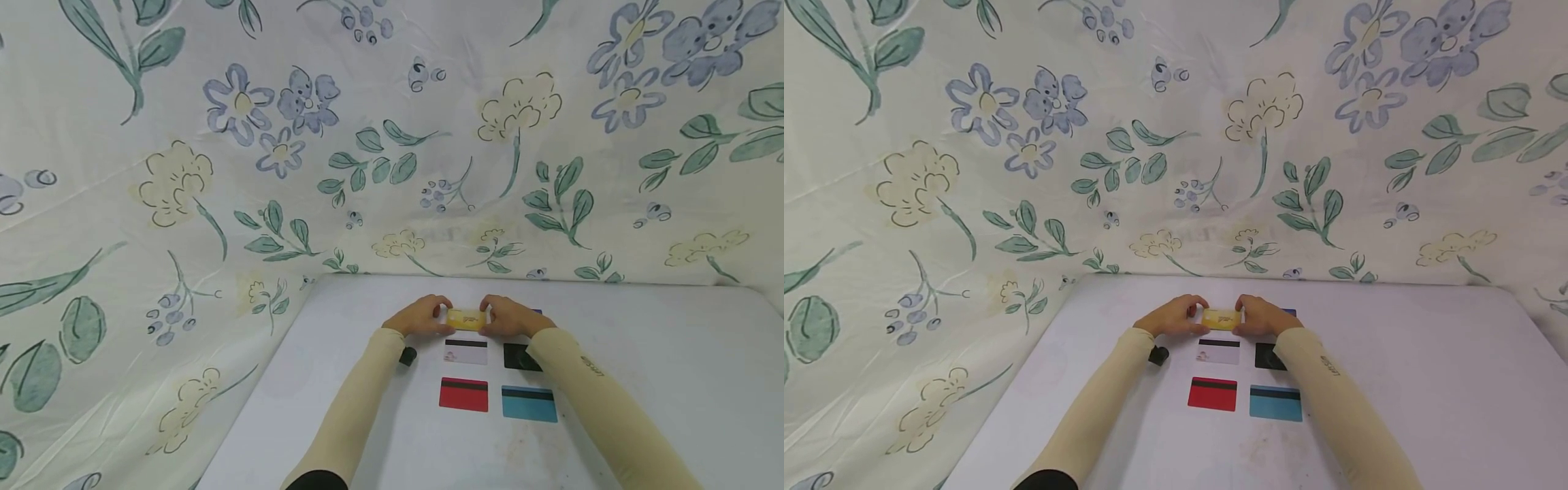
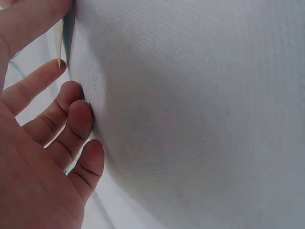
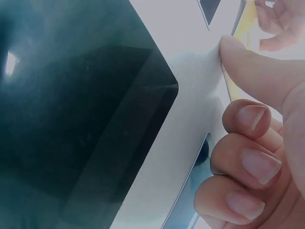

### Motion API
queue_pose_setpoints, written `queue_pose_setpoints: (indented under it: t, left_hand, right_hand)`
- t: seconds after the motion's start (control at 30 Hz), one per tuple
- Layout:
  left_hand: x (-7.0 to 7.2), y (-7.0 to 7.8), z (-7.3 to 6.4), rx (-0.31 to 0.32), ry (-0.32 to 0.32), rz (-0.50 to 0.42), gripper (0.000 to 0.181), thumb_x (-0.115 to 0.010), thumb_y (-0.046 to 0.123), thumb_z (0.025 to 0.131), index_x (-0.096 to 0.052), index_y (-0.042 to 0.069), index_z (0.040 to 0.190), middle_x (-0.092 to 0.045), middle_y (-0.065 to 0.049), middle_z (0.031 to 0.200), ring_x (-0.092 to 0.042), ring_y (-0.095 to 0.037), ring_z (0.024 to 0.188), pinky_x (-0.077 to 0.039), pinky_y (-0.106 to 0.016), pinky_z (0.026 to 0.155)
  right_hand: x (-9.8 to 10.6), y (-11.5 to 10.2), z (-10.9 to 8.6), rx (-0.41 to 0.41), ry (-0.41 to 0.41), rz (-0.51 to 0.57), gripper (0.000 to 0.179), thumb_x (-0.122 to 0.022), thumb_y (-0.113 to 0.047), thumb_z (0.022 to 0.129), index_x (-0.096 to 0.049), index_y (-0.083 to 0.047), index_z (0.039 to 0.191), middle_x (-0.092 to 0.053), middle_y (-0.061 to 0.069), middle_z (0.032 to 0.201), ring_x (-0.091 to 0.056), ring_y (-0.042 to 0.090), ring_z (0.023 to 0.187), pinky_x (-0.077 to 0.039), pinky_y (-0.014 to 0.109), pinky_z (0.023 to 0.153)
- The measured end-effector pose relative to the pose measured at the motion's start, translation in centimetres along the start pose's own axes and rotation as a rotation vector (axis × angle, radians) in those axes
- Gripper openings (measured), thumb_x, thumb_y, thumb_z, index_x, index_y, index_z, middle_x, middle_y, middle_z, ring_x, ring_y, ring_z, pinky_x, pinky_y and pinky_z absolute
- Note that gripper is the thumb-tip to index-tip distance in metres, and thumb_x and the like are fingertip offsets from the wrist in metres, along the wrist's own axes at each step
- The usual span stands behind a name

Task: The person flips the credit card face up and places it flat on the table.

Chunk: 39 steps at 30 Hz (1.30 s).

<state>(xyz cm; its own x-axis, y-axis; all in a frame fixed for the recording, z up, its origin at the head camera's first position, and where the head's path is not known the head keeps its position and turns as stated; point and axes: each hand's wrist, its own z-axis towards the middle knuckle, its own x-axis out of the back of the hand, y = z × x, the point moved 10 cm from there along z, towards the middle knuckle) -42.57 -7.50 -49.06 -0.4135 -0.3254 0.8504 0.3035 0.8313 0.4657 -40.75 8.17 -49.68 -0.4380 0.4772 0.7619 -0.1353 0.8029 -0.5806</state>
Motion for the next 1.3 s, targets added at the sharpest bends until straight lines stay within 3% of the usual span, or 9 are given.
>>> queue_pose_setpoints:
  t: [0.63,1.3]
  left_hand:
    - [0.18,0.27,-0.22,-0.022,-0.004,0.008,0.053,-0.078,0.038,0.091,-0.059,0.020,0.138,-0.056,-0.006,0.113,-0.052,-0.020,0.105,-0.046,-0.037,0.093]
    - [-0.05,0.19,-0.04,-0.012,-0.008,0.033,0.053,-0.077,0.038,0.092,-0.059,0.021,0.138,-0.057,-0.005,0.115,-0.053,-0.020,0.107,-0.047,-0.038,0.096]
  right_hand:
    - [0.07,-0.35,-0.17,-0.027,0.003,-0.023,0.052,-0.077,-0.024,0.093,-0.054,-0.004,0.136,-0.058,0.010,0.102,-0.055,0.022,0.095,-0.047,0.037,0.086]
    - [0.11,0.03,-0.08,-0.008,0.025,-0.011,0.055,-0.079,-0.026,0.092,-0.055,-0.003,0.136,-0.059,0.010,0.101,-0.055,0.022,0.092,-0.047,0.035,0.082]
